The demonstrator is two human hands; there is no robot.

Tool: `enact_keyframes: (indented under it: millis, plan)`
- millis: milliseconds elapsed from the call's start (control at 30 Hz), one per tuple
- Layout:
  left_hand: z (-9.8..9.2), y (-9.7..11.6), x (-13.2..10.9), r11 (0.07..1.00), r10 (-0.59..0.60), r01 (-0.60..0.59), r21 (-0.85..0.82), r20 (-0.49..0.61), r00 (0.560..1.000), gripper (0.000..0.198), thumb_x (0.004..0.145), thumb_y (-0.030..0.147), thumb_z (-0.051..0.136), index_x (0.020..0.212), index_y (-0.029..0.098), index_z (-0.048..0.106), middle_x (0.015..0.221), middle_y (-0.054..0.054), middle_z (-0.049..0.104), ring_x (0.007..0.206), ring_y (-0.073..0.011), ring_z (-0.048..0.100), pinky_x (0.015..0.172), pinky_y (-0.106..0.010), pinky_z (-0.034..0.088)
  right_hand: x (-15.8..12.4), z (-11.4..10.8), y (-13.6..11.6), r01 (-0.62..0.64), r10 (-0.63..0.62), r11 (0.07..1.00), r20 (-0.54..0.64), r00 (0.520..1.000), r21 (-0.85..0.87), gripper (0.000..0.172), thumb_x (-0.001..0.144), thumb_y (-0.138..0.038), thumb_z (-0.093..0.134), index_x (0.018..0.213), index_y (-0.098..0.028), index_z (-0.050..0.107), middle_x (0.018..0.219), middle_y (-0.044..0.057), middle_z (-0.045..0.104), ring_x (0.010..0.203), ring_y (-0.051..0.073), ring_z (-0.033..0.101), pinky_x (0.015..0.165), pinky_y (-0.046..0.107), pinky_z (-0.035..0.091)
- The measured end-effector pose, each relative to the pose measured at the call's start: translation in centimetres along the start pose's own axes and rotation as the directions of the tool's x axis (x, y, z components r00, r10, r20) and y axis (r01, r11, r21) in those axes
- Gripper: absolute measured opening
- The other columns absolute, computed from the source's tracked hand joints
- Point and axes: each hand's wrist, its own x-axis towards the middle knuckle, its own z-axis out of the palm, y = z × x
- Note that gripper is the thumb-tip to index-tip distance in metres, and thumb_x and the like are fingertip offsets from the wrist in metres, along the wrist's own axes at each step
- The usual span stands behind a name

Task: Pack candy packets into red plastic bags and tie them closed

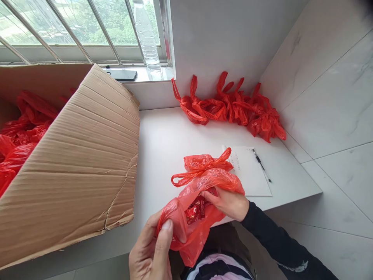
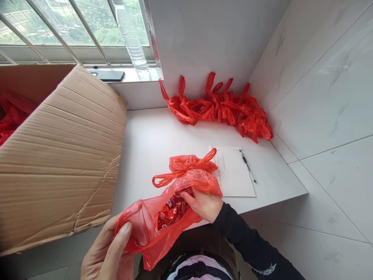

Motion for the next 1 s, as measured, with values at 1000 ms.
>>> enact_keyframes:
  millis: [1000]
  plan:
    - [0.5, 1.1, 0.1, 0.999, 0.027, -0.029, -0.017, -0.100, 0.995, 0.024, 0.073, 0.039, 0.083, 0.092, 0.024, 0.079, 0.090, 0.000, 0.075, 0.082, -0.0149, 0.069, 0.072, -0.018, 0.059, -0.6, -6.7, -4.5, -0.193, 0.161, 0.886, 0.110, 0.981, 0.421, 0.024, 0.096, -0.043, 0.054, 0.103, -0.026, 0.069, 0.097, 0.002, 0.074, 0.094, 0.022, 0.071, 0.088, 0.037, 0.058]
